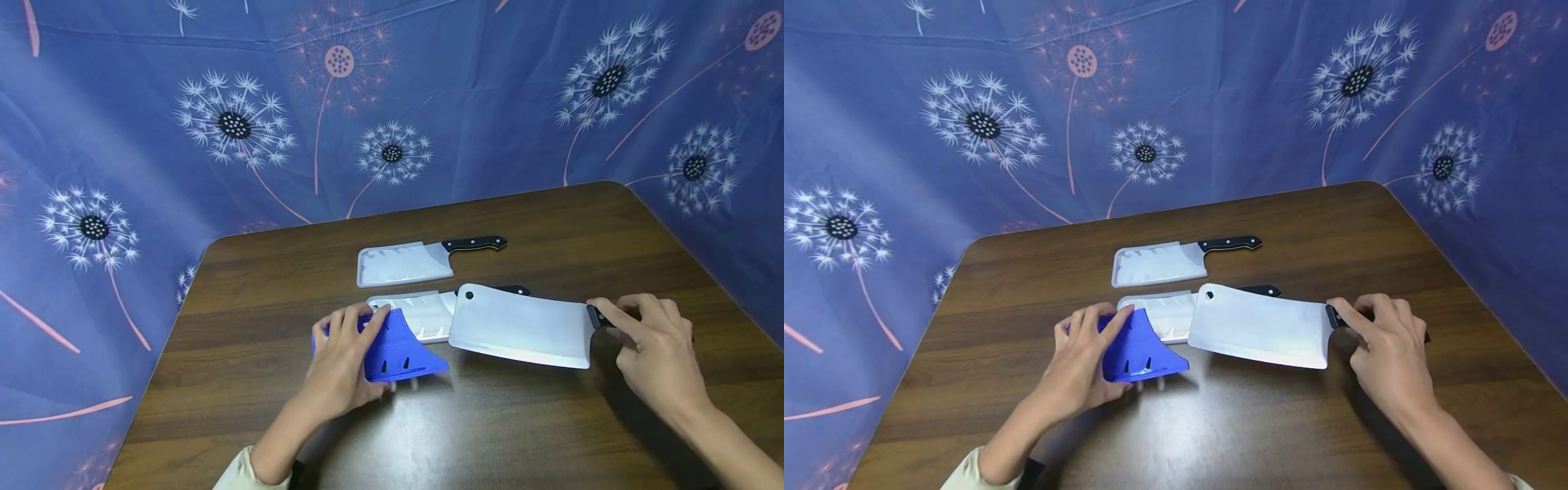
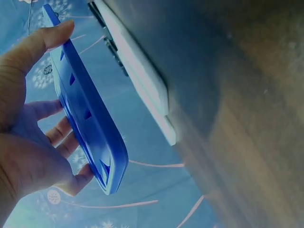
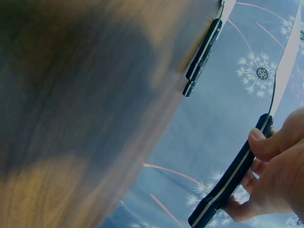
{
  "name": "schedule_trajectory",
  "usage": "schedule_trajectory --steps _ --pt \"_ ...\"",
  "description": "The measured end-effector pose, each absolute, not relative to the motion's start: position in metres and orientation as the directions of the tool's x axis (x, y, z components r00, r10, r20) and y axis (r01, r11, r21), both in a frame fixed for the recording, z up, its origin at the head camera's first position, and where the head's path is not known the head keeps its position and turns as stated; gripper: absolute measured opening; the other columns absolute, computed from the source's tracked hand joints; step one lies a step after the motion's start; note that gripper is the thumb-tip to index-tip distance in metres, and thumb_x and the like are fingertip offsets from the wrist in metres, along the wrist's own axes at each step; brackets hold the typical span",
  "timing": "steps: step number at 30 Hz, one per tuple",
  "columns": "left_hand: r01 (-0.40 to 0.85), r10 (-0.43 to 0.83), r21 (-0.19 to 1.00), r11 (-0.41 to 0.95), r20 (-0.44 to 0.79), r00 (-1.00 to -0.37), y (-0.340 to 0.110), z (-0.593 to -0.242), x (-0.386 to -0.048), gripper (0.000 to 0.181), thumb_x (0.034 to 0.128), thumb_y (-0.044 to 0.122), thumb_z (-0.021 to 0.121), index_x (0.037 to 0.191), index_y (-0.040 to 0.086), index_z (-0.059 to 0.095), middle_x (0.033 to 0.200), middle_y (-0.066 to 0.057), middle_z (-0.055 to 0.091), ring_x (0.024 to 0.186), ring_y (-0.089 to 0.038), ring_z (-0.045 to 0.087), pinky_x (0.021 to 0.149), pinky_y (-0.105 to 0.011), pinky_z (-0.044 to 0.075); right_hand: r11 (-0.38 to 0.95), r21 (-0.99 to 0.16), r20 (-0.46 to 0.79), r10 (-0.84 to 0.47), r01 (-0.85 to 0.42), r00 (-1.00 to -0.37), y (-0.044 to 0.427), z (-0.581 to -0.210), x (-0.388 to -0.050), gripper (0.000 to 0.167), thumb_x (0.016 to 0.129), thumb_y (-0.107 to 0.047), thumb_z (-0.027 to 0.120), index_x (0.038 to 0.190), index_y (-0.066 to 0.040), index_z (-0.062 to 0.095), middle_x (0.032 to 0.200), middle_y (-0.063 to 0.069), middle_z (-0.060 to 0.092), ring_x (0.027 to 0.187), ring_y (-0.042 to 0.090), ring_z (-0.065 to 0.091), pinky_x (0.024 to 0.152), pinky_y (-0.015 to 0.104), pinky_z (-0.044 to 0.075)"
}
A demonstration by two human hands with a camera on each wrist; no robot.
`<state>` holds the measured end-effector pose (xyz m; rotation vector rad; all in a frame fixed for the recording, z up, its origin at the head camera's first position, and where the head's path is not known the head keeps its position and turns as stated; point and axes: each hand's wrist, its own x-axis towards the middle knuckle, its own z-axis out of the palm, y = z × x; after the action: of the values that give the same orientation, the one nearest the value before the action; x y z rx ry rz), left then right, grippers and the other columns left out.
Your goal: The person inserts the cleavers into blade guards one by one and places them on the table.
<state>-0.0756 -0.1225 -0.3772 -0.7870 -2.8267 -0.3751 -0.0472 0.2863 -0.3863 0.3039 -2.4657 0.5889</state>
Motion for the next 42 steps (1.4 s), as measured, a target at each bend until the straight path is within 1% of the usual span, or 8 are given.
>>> schedule_trajectory --steps 5,10,16,22,30,42 --pt "0.534 0.477 0.162 0.83 0.289 -0.83 -0.125 -0.37 -0.076 0.113 0.0493 0.039 0.093 0.147 0.021 0.039 0.135 -0.011 0.042 0.121 -0.033 0.038 0.096 -0.059 0.022 0.877 -0.309 0.636 -0.098 -0.369 -0.765 0.285 -0.382 -0.049 0.066 0.055 0.029 0.053 0.109 -0.005 0.071 0.097 0.02 0.055 0.089 0.041 0.043 0.068 0.045 0.021" --pt "0.534 0.473 0.147 0.833 0.31 -0.824 -0.126 -0.365 -0.075 0.112 0.0506 0.037 0.092 0.148 0.022 0.038 0.136 -0.01 0.041 0.122 -0.032 0.036 0.098 -0.059 0.02 0.876 -0.282 0.66 -0.118 -0.391 -0.742 0.282 -0.379 -0.049 0.067 0.053 0.029 0.053 0.108 -0.005 0.071 0.097 0.021 0.055 0.089 0.042 0.043 0.068 0.047 0.022" --pt "0.535 0.474 0.151 0.831 0.309 -0.824 -0.126 -0.36 -0.075 0.114 0.052 0.036 0.092 0.149 0.023 0.035 0.137 -0.009 0.039 0.123 -0.031 0.035 0.1 -0.058 0.018 0.874 -0.28 0.66 -0.124 -0.396 -0.741 0.28 -0.379 -0.048 0.069 0.053 0.028 0.051 0.11 -0.007 0.071 0.097 0.021 0.054 0.091 0.043 0.043 0.07 0.05 0.023" --pt "0.546 0.474 0.169 0.82 0.335 -0.815 -0.126 -0.357 -0.076 0.114 0.0532 0.035 0.092 0.15 0.023 0.033 0.138 -0.011 0.039 0.123 -0.033 0.034 0.099 -0.06 0.017 0.877 -0.282 0.664 -0.115 -0.39 -0.739 0.278 -0.377 -0.048 0.067 0.055 0.03 0.055 0.108 -0.006 0.072 0.096 0.021 0.055 0.09 0.043 0.043 0.071 0.053 0.024" --pt "0.536 0.464 0.173 0.827 0.329 -0.822 -0.126 -0.356 -0.075 0.114 0.0534 0.036 0.092 0.15 0.023 0.034 0.138 -0.011 0.038 0.125 -0.032 0.034 0.1 -0.061 0.016 0.871 -0.277 0.668 -0.13 -0.407 -0.733 0.277 -0.378 -0.048 0.069 0.053 0.03 0.052 0.108 -0.006 0.072 0.096 0.022 0.055 0.089 0.043 0.043 0.07 0.051 0.024" --pt "0.548 0.468 0.2 0.812 0.338 -0.816 -0.126 -0.356 -0.074 0.111 0.0529 0.032 0.092 0.149 0.02 0.037 0.139 -0.013 0.038 0.125 -0.033 0.033 0.1 -0.061 0.016 0.87 -0.285 0.672 -0.118 -0.403 -0.731 0.276 -0.378 -0.048 0.065 0.054 0.03 0.056 0.107 -0.005 0.072 0.096 0.022 0.055 0.088 0.043 0.043 0.069 0.05 0.023"
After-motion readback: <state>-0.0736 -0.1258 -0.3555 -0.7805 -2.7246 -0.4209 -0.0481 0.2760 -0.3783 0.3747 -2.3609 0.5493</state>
